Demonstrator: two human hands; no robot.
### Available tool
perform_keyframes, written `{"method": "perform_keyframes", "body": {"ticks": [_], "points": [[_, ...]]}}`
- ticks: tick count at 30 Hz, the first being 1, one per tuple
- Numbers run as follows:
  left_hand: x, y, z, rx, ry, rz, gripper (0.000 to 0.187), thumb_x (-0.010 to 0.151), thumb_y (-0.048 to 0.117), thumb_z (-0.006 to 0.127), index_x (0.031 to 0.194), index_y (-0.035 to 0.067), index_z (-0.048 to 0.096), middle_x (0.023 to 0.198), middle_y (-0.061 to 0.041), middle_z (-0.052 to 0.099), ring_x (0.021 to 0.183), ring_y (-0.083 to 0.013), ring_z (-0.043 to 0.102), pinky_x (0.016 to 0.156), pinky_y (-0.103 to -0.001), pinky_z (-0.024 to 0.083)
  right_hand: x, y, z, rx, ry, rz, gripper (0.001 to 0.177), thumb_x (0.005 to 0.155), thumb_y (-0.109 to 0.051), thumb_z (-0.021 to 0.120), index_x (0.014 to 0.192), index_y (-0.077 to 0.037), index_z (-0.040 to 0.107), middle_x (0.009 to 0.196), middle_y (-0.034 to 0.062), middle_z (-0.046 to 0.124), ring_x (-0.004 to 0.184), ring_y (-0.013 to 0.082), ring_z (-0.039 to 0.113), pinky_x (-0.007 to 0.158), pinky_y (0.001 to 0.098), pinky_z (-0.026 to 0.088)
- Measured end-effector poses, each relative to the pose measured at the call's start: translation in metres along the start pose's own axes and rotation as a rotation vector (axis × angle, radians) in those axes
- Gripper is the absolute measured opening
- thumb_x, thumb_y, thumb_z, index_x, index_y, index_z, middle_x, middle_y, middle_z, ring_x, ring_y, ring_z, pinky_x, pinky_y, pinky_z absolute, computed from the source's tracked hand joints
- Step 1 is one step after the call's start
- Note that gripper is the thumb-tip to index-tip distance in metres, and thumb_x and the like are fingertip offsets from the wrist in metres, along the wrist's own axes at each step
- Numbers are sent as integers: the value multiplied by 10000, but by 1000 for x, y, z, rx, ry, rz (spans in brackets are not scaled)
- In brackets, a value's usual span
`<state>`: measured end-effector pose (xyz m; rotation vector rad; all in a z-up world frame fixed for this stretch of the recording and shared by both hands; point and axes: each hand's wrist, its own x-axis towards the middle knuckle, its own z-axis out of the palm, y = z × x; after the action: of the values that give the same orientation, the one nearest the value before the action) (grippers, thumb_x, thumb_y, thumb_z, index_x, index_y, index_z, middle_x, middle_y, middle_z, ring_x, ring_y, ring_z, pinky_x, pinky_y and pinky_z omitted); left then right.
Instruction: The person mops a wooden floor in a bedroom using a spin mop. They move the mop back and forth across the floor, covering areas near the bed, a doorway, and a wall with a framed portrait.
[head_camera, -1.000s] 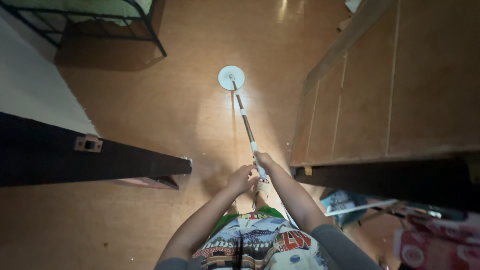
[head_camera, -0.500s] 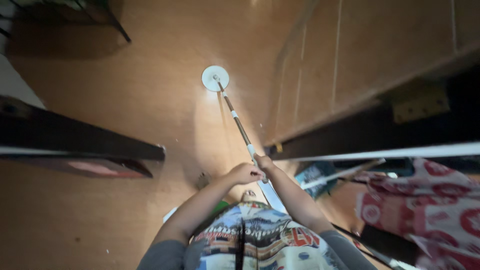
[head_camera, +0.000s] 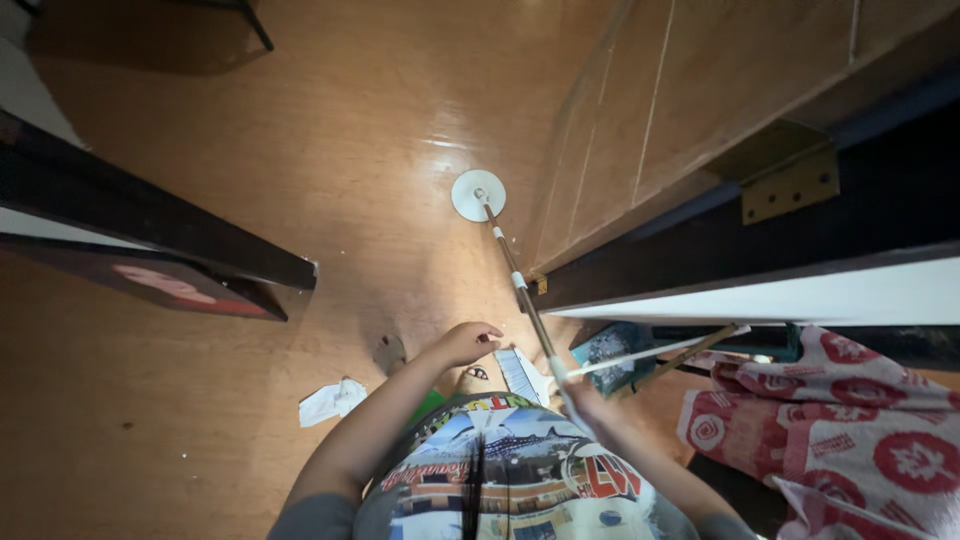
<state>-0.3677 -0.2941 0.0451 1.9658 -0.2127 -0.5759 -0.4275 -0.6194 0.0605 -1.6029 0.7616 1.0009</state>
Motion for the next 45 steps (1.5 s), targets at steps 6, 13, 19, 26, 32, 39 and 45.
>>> {"method": "perform_keyframes", "body": {"ticks": [6,13,19,26,32,39,45], "points": [[-13,-9,-16,-14,22,-98,419,922,335,684,1290,135,691,1029,-120,750,938,-230,699,868,-354,555,63,-82,60,-71,-24,-92,464,1045,-463,430,1069,-49,638,714,101,606,513,214,561,468,372,484],[-28,-47,-47,-56,107,-224,444,916,357,694,1306,144,682,987,-87,741,888,-195,691,815,-340,561,133,-221,114,-3,6,-245,453,1049,-493,443,1040,-59,575,665,96,576,485,229,521,429,395,444],[-5,-82,-116,-147,106,-245,440,941,341,682,1325,127,668,950,-95,734,838,-171,673,781,-330,567,169,-311,212,252,5,-231,432,1041,-478,484,1044,-59,592,693,108,611,519,227,576,457,385,486],[47,-40,-259,-13,180,-168,498,918,336,699,1369,142,611,1083,-75,740,877,-190,697,809,-346,574,191,-417,292,339,110,-179,444,1047,-443,462,1122,-21,580,767,135,646,569,234,631,524,394,558],[92,11,-337,99,287,-49,471,897,338,721,1317,134,661,1133,-84,735,898,-218,719,803,-361,573,215,-469,302,308,136,-132,463,1047,-455,465,1197,-29,570,829,122,674,616,220,649,536,385,560],[182,17,-372,221,287,-46,317,850,341,780,1097,143,784,1029,-82,761,864,-221,724,773,-357,579,267,-538,292,404,122,-144,507,1048,-475,459,1244,-19,558,827,135,649,607,239,618,519,403,534],[299,33,-422,141,344,-149,427,839,309,772,1247,193,716,932,-56,778,821,-199,754,749,-355,583,324,-665,257,422,126,-140,542,1048,-498,446,1287,-23,552,833,133,643,599,240,612,495,404,526]]}}
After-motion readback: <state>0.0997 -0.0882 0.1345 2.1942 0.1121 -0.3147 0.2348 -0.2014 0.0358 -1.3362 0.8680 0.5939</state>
